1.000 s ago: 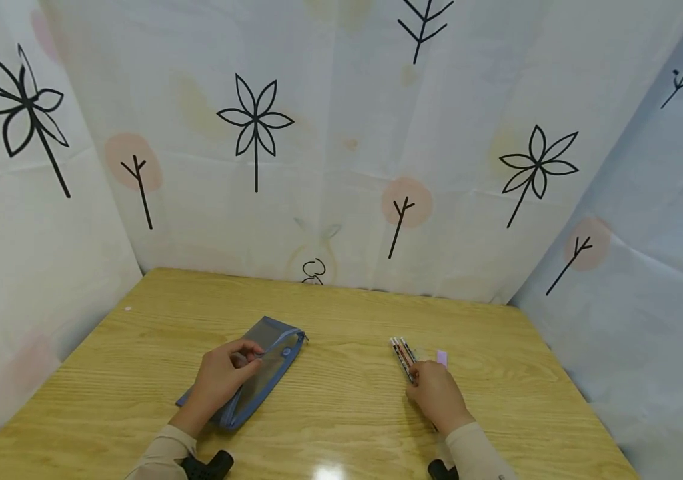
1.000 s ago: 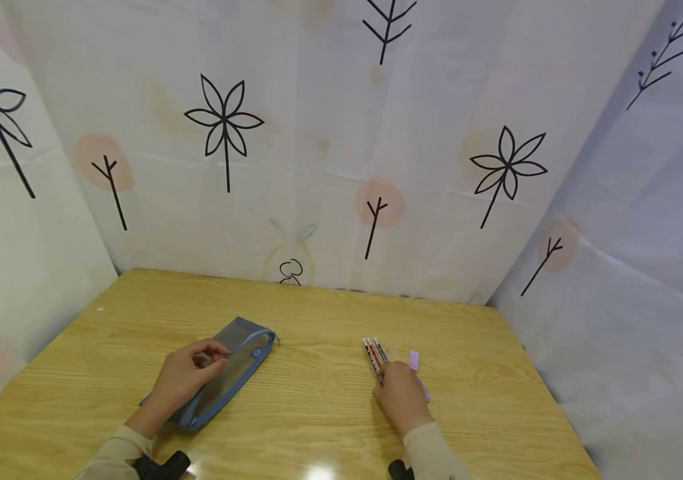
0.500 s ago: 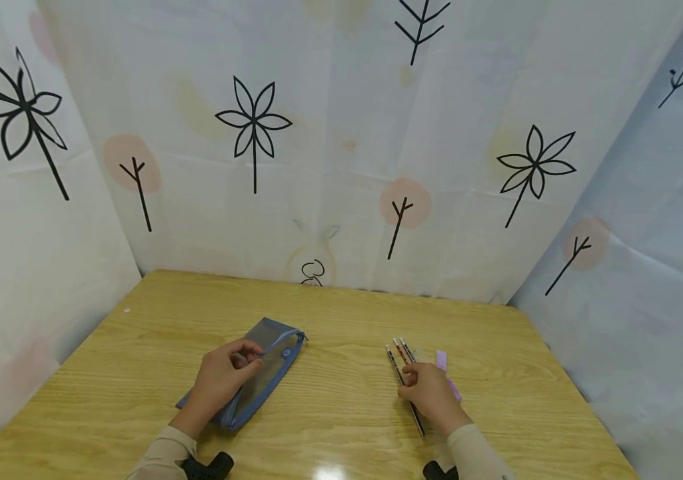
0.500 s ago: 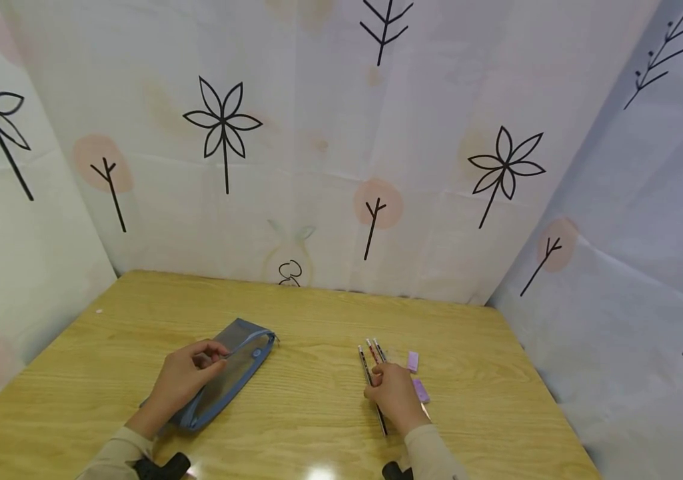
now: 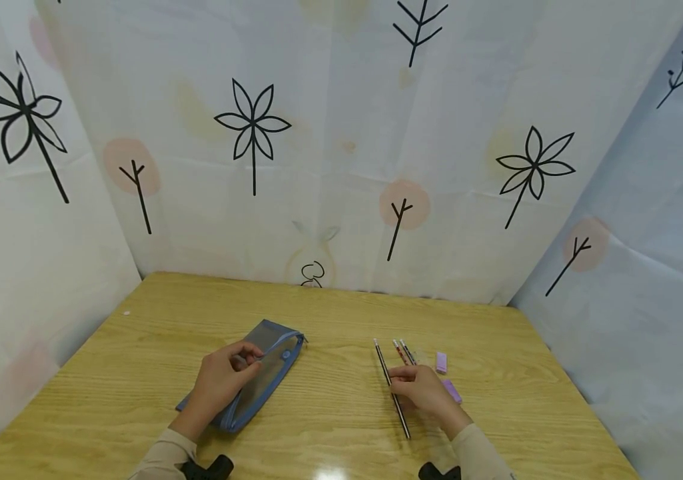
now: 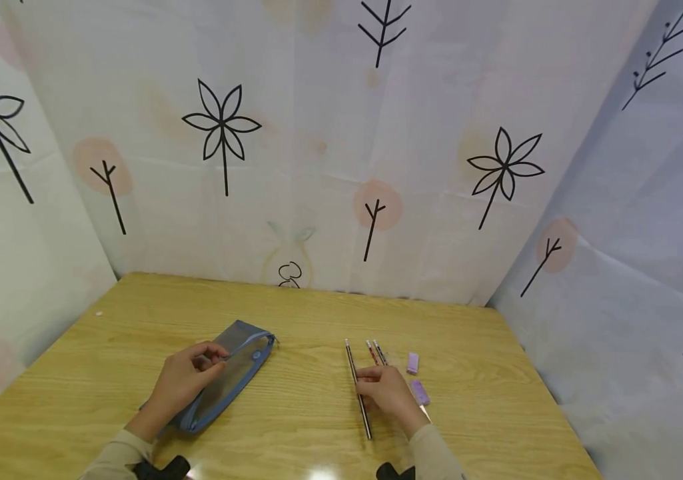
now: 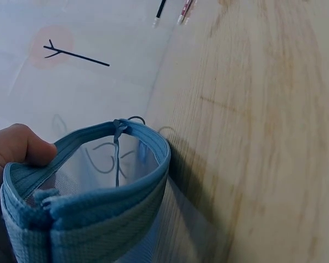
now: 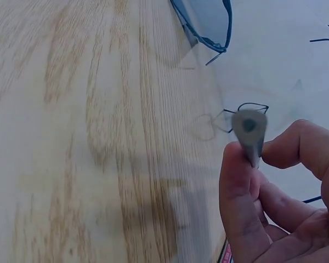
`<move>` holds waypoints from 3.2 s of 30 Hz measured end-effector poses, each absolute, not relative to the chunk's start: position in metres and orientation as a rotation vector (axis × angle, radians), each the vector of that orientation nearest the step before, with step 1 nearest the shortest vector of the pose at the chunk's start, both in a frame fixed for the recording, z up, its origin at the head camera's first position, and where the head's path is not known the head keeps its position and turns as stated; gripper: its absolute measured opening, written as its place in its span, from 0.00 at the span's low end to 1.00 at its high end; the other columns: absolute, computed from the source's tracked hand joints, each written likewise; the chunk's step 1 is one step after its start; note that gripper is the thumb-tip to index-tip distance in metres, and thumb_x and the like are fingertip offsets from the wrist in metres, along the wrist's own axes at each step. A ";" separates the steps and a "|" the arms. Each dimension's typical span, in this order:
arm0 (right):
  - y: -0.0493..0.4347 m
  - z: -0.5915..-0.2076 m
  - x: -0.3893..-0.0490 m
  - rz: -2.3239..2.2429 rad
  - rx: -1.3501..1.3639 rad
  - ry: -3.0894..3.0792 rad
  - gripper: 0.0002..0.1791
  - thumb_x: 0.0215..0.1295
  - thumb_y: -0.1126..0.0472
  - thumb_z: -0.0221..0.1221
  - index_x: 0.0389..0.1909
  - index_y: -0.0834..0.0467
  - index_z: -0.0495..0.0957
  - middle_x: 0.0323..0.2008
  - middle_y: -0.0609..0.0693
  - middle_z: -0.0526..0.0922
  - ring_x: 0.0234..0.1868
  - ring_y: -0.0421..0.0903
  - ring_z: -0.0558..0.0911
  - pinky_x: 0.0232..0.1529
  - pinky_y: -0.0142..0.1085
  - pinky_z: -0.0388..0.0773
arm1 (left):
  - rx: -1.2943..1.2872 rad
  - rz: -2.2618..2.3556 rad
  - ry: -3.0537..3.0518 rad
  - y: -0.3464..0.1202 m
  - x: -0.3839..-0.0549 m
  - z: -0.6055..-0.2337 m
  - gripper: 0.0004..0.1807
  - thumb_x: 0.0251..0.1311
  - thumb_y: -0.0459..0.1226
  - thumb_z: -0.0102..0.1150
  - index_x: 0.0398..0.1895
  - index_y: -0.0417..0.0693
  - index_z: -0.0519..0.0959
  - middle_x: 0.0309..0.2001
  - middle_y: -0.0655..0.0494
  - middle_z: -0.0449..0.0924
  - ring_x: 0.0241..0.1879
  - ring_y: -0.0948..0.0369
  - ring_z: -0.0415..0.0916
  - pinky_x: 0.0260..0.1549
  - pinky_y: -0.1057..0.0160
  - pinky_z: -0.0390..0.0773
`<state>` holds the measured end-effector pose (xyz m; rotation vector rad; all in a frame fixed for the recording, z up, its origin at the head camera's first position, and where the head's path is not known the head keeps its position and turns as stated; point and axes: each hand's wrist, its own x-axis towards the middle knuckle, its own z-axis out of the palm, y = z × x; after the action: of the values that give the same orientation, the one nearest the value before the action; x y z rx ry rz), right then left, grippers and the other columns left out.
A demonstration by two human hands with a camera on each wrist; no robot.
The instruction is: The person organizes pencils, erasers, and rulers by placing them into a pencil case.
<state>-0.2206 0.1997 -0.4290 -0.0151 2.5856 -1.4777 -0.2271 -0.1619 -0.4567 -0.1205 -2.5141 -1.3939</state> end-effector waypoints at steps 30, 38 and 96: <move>0.180 -0.444 -0.228 -1.914 -0.144 1.998 0.30 0.61 0.67 0.57 0.64 0.76 0.64 0.39 0.51 0.81 0.34 0.40 0.81 0.31 0.32 0.81 | -0.135 -1.419 -2.503 -0.156 -0.227 -0.457 0.07 0.54 0.30 0.67 0.34 0.50 0.84 0.28 0.59 0.79 0.24 0.66 0.73 0.22 0.68 0.75; 0.173 -0.447 -0.227 -1.944 -0.180 1.953 0.29 0.62 0.67 0.57 0.63 0.75 0.65 0.38 0.50 0.80 0.34 0.40 0.81 0.29 0.31 0.81 | -0.158 -1.414 -2.488 -0.155 -0.227 -0.456 0.06 0.53 0.31 0.67 0.34 0.50 0.85 0.28 0.61 0.78 0.22 0.67 0.73 0.22 0.68 0.75; 0.115 -0.452 -0.229 -2.075 -0.234 1.758 0.27 0.61 0.68 0.56 0.60 0.76 0.66 0.36 0.49 0.84 0.33 0.38 0.82 0.32 0.30 0.82 | -0.292 -1.519 -2.423 -0.097 -0.236 -0.453 0.11 0.49 0.26 0.65 0.31 0.51 0.85 0.25 0.61 0.77 0.16 0.68 0.70 0.14 0.70 0.71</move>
<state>-0.2289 0.1149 -0.4522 -0.2338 1.7584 -2.0750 -0.2364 -0.0968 -0.4531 -0.2919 -2.4235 -1.5189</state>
